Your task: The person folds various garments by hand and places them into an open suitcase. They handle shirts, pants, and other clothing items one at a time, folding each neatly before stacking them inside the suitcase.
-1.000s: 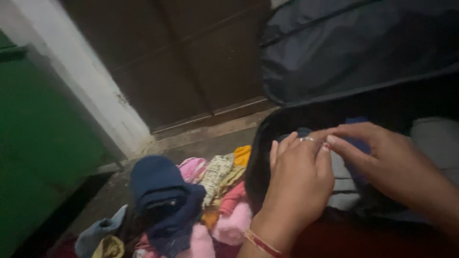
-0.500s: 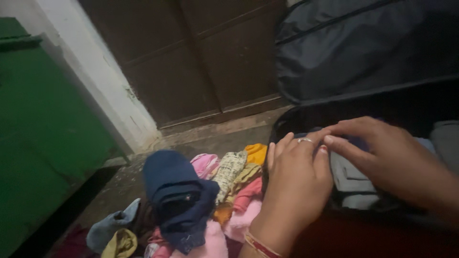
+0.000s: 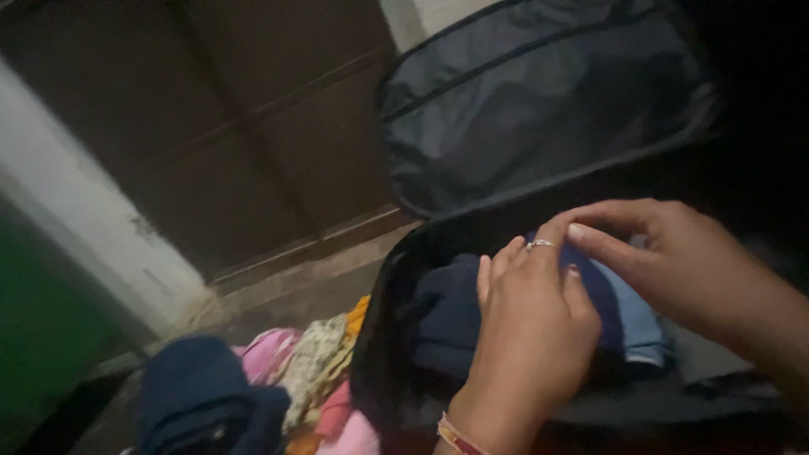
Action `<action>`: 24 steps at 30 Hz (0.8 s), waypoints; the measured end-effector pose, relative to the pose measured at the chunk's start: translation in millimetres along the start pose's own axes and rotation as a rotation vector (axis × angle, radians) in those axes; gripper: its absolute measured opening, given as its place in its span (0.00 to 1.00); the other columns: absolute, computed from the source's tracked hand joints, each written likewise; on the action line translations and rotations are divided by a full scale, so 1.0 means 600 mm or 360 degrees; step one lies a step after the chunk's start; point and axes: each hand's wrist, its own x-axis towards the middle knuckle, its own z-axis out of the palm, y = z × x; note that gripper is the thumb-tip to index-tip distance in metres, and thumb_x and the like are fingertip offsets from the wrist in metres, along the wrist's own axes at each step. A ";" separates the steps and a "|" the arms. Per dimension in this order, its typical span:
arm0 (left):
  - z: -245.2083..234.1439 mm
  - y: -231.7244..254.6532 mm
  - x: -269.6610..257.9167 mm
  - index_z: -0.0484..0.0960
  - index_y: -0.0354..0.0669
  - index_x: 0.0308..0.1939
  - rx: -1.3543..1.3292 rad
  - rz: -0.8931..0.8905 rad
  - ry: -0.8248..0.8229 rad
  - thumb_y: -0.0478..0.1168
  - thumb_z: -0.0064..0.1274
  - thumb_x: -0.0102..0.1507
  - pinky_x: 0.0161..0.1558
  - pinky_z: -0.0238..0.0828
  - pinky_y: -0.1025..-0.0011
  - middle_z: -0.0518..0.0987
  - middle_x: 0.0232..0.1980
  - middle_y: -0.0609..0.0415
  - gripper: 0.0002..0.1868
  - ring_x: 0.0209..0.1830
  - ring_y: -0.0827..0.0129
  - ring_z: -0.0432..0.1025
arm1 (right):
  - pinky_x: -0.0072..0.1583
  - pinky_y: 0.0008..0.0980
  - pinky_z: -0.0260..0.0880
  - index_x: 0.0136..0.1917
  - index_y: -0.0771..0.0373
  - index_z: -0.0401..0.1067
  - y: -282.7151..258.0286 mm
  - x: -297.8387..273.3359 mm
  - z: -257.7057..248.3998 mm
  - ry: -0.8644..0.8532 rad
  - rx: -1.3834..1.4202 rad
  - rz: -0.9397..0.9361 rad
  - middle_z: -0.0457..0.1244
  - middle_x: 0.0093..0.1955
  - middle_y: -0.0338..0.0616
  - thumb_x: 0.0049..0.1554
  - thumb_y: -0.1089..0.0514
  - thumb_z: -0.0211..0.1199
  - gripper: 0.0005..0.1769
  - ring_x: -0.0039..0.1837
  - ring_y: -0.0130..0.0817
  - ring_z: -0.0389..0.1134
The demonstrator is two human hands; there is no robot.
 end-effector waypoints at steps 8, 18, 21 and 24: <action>0.082 0.058 0.056 0.65 0.41 0.73 -0.0102 -0.0076 -0.0247 0.36 0.42 0.66 0.75 0.39 0.45 0.76 0.60 0.36 0.30 0.71 0.43 0.62 | 0.66 0.40 0.71 0.62 0.57 0.80 0.059 0.016 -0.090 0.0077 0.0234 0.0139 0.72 0.58 0.46 0.64 0.51 0.59 0.17 0.64 0.38 0.71; 0.135 0.101 0.103 0.67 0.38 0.71 -0.0203 0.0121 -0.0326 0.35 0.40 0.64 0.68 0.55 0.51 0.80 0.55 0.37 0.28 0.64 0.46 0.69 | 0.65 0.39 0.74 0.64 0.58 0.81 0.097 0.024 -0.156 0.0258 0.0101 0.0239 0.73 0.57 0.48 0.64 0.49 0.59 0.20 0.62 0.40 0.75; 0.160 0.093 0.121 0.71 0.39 0.70 -0.0432 -0.0038 -0.0335 0.35 0.41 0.62 0.62 0.68 0.56 0.80 0.55 0.34 0.29 0.59 0.45 0.74 | 0.65 0.40 0.73 0.67 0.57 0.78 0.098 0.024 -0.166 0.0246 -0.0053 0.0267 0.72 0.58 0.49 0.61 0.48 0.62 0.23 0.62 0.42 0.73; 0.198 0.069 0.156 0.78 0.34 0.60 -0.0818 -0.0196 -0.0386 0.36 0.44 0.61 0.55 0.74 0.60 0.81 0.55 0.36 0.24 0.57 0.50 0.77 | 0.66 0.44 0.71 0.69 0.58 0.75 0.100 0.023 -0.163 0.0227 -0.0042 0.0417 0.71 0.59 0.51 0.59 0.46 0.64 0.28 0.64 0.45 0.74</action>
